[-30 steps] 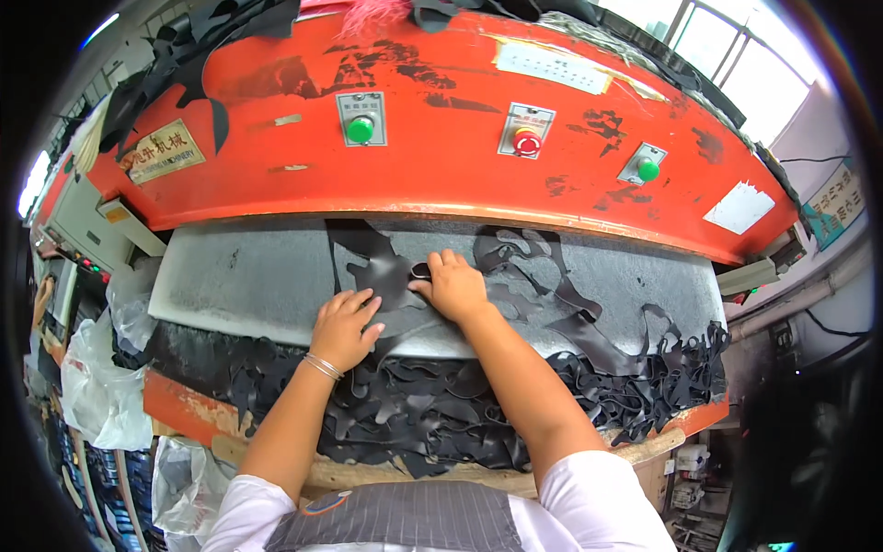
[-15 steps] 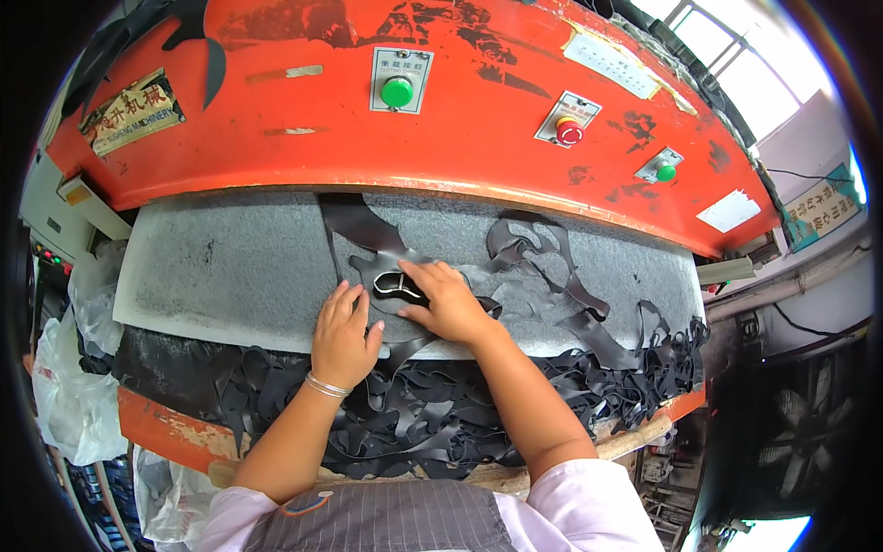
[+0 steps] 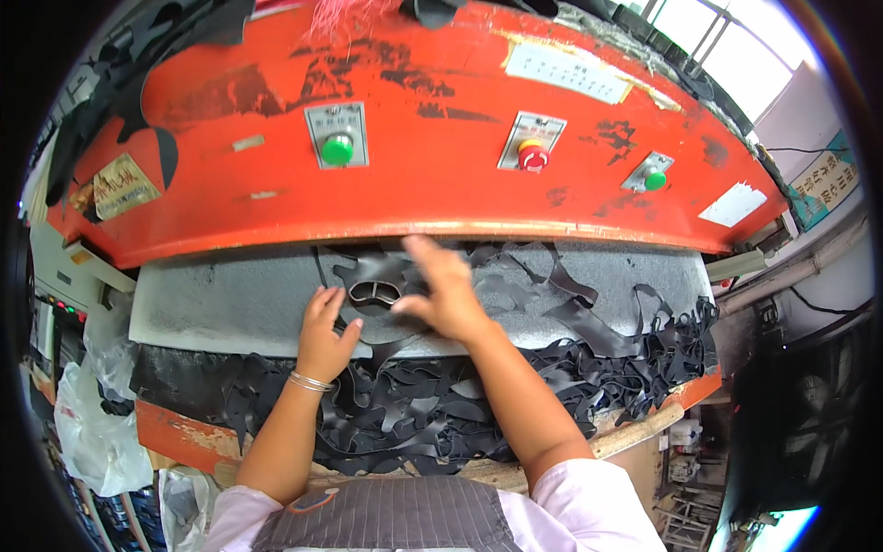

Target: Cutting shoe components from leather material using a metal die and a hydraulic press machine.

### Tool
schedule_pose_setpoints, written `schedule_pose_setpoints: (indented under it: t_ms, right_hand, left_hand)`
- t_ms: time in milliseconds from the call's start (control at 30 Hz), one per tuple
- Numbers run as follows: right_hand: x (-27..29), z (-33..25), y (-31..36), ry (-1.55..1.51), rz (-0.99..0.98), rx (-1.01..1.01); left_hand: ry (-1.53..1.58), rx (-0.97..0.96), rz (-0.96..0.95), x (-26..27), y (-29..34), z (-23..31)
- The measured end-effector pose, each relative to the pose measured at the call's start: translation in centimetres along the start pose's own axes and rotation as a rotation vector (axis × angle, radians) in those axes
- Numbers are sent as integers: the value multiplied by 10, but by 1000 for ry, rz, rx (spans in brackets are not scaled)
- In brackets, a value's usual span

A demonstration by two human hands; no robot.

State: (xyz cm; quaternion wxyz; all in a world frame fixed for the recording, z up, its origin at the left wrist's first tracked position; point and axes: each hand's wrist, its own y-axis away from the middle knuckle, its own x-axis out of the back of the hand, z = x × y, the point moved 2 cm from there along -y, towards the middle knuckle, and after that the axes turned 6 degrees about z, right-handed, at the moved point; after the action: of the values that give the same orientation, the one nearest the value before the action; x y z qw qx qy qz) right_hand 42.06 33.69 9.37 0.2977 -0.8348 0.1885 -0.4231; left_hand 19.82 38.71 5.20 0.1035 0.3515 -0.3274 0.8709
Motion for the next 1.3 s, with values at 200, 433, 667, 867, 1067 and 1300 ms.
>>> schedule_pose_setpoints:
  t_ms: [200, 433, 667, 867, 1067, 1300]
  right_hand:
    - [197, 18, -56, 28, 1218, -187]
    - [272, 53, -33, 342, 1153, -502]
    - [151, -124, 101, -110, -227, -469]
    - [73, -227, 197, -58, -596, 82]
    - [55, -235, 201, 107, -536, 52]
    - [60, -185, 122, -145, -934, -70]
  left_hand:
    - [313, -201, 348, 87, -70, 85]
    - [-91, -546, 479, 115, -87, 142]
    - [132, -123, -219, 148, 93, 110]
    - [102, -27, -302, 140, 213, 119]
    - [-11, 4, -141, 135, 213, 119]
    - [-14, 114, -645, 131, 152, 92]
